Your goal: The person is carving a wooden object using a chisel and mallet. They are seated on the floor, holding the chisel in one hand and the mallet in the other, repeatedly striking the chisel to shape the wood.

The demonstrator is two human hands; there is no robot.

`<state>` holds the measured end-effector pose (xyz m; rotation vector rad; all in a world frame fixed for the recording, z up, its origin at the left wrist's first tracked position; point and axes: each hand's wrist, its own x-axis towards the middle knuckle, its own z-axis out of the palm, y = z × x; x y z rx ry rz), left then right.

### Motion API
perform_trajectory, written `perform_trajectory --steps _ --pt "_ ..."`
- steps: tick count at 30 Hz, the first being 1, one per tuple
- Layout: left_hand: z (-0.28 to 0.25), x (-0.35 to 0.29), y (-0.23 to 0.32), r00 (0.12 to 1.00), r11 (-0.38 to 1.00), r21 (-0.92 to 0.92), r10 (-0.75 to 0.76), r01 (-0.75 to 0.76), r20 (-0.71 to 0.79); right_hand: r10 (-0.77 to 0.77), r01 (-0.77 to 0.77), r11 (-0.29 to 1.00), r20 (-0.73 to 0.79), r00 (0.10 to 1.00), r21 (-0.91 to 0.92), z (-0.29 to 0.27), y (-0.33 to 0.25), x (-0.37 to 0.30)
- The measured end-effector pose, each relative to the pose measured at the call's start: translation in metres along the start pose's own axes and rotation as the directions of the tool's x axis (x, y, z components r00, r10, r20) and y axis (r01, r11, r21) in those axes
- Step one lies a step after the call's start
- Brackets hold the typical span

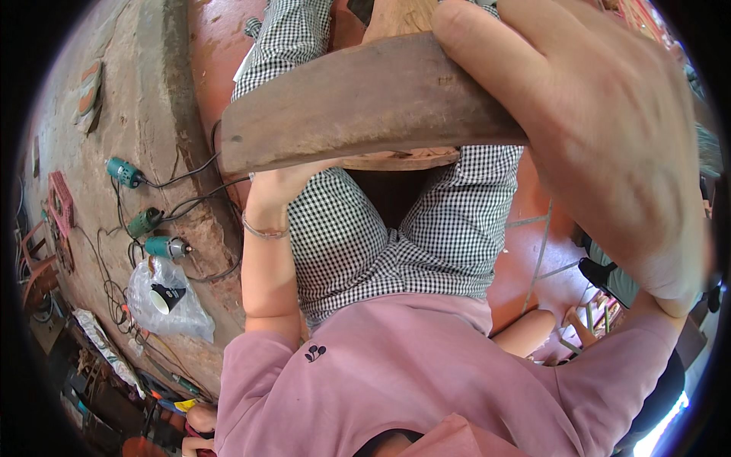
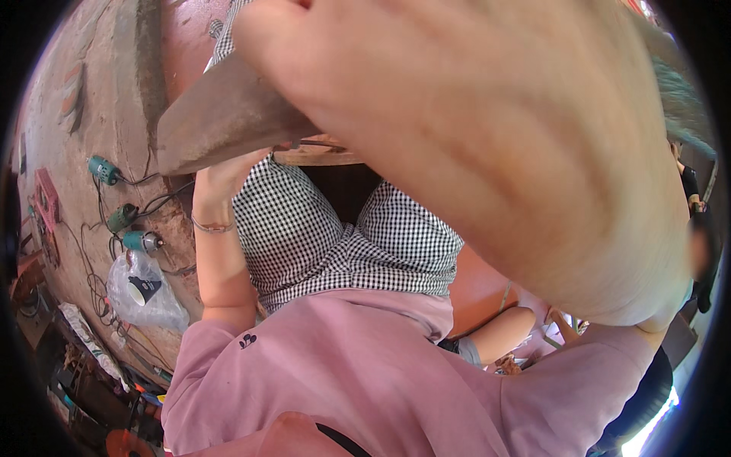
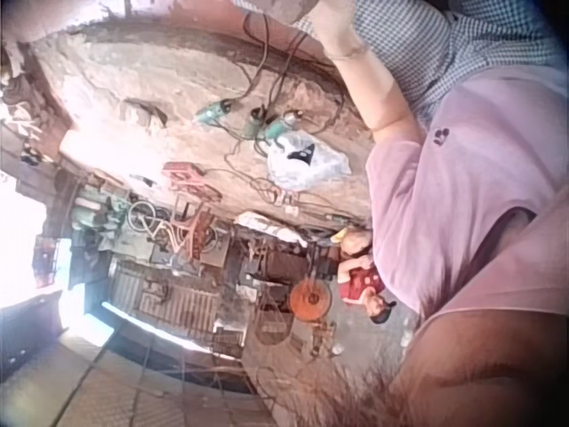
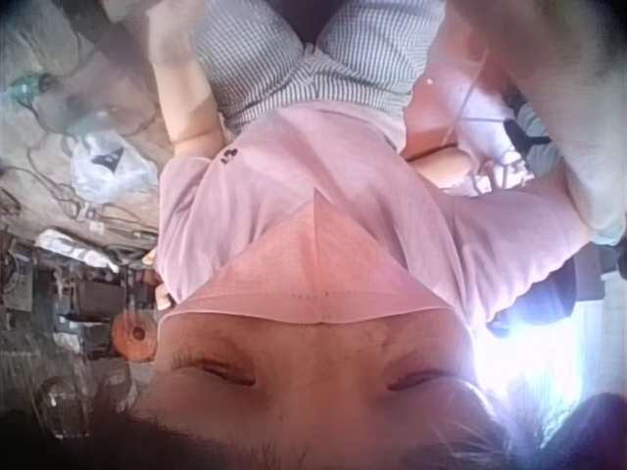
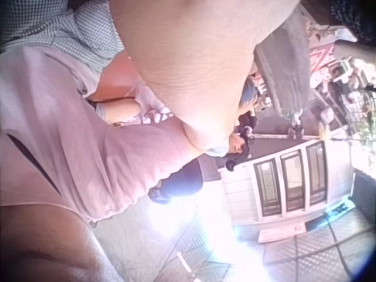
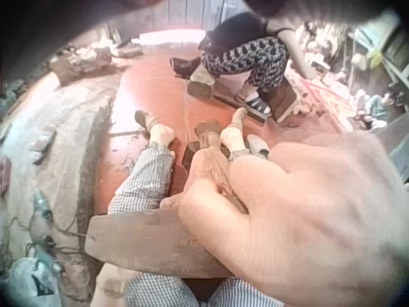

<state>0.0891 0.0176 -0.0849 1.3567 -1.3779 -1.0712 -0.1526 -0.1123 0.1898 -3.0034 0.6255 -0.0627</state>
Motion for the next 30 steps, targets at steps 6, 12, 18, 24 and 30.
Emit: perform_trajectory --steps 6,12,18,24,30 --pt "0.009 -0.007 0.002 0.995 0.984 -0.170 0.039 -0.054 -0.089 0.010 -0.010 0.999 -0.006 1.000 -0.037 -0.002 -0.003 -0.001" --pt "0.011 -0.001 0.016 0.965 0.965 0.001 0.262 -0.262 -0.015 0.036 -0.037 0.997 -0.007 0.999 -0.063 -0.007 -0.005 -0.005" --pt "0.019 -0.007 0.056 0.959 0.963 0.102 0.260 -0.249 -0.111 0.029 -0.030 0.998 -0.017 0.999 -0.062 -0.008 -0.001 -0.004" --pt "0.005 -0.033 -0.011 0.974 0.961 0.201 0.210 -0.190 -0.085 0.065 -0.068 0.994 -0.036 0.997 -0.081 -0.014 0.000 -0.013" --pt "0.010 -0.003 0.041 0.970 0.955 0.182 0.242 -0.234 -0.023 0.060 -0.064 0.991 -0.042 0.997 -0.115 -0.015 -0.004 -0.014"
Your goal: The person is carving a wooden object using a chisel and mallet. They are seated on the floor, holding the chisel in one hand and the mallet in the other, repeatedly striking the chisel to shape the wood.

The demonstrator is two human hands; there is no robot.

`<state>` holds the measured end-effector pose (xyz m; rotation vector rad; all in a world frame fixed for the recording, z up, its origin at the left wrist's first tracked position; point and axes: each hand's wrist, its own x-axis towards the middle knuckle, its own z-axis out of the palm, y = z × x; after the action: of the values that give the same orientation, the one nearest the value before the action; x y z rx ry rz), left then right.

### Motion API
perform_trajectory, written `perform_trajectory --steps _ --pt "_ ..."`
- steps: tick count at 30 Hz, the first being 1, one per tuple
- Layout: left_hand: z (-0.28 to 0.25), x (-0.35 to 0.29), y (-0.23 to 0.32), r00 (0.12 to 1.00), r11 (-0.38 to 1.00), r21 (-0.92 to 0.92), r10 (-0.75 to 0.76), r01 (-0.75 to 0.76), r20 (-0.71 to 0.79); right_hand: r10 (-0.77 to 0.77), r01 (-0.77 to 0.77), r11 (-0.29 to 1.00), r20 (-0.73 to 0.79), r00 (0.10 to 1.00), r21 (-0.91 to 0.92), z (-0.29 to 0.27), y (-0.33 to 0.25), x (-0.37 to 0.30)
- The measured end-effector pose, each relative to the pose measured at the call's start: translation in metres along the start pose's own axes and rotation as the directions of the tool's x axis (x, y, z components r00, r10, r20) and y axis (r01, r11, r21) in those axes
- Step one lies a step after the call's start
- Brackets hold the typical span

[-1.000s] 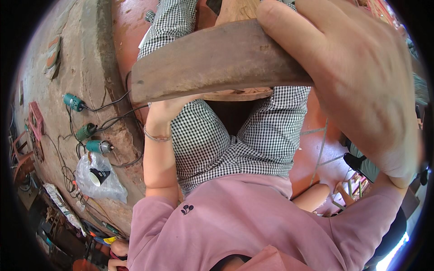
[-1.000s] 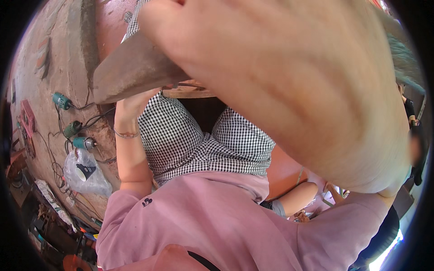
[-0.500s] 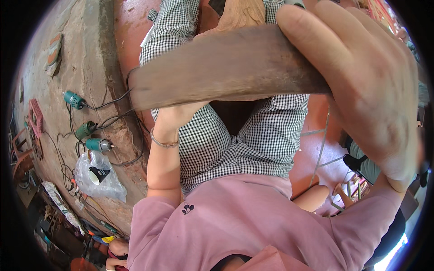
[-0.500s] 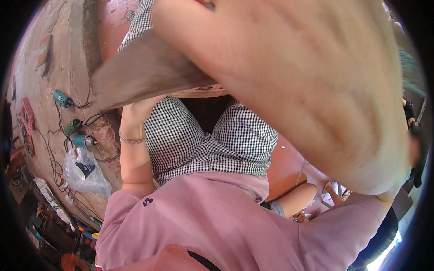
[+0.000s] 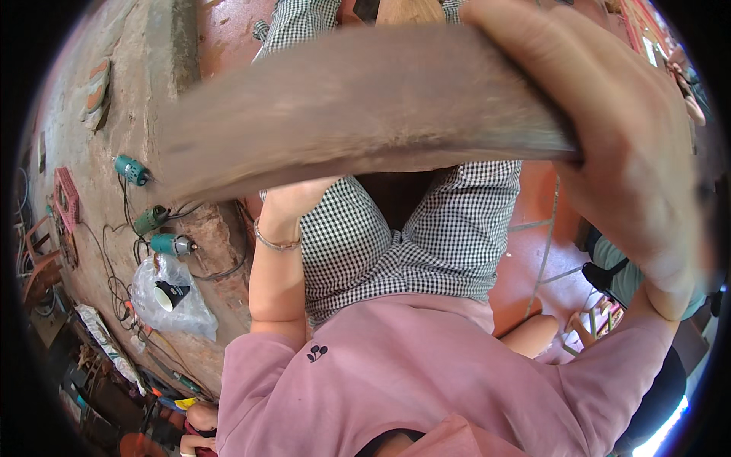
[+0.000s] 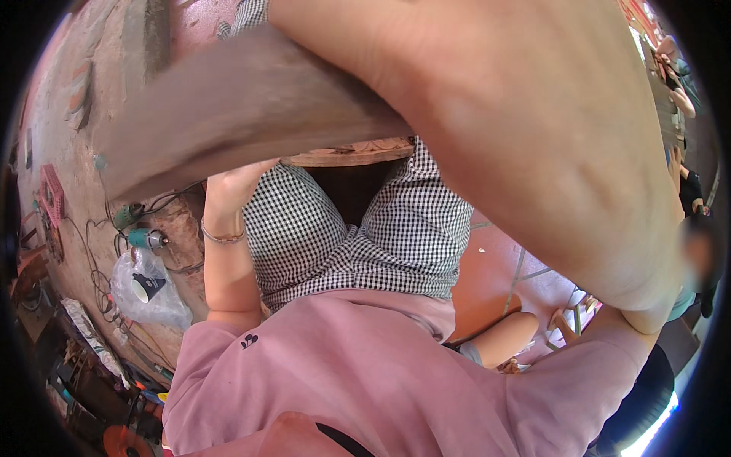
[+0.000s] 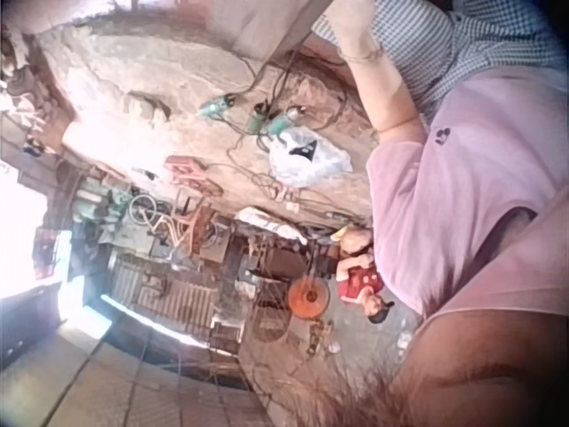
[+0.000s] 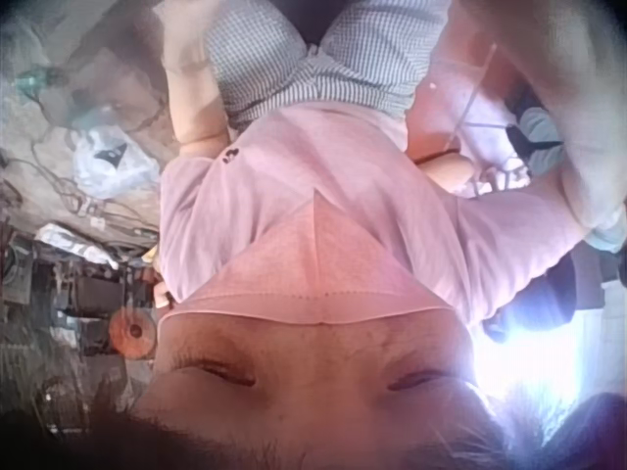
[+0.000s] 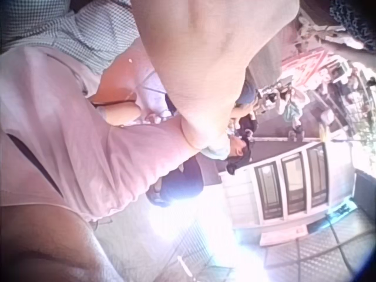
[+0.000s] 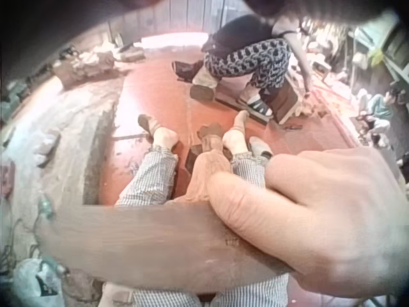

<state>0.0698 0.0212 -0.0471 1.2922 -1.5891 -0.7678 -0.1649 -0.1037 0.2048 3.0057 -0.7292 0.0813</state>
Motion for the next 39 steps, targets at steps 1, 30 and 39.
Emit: perform_trajectory --steps 1,30,39 --pt "-0.001 0.011 0.023 0.983 0.952 -0.244 -0.182 0.184 0.032 -0.015 0.015 1.000 -0.001 1.000 0.003 0.001 -0.001 0.002" --pt "-0.067 0.016 0.206 0.699 0.073 -0.981 0.711 -0.182 -0.077 0.077 -0.475 0.483 0.505 0.860 0.735 0.137 -0.098 -0.148" --pt "-0.062 0.014 0.257 0.365 0.248 -0.921 0.863 0.299 0.351 0.349 0.460 0.481 -0.645 0.680 0.746 -0.022 -0.059 -0.145"
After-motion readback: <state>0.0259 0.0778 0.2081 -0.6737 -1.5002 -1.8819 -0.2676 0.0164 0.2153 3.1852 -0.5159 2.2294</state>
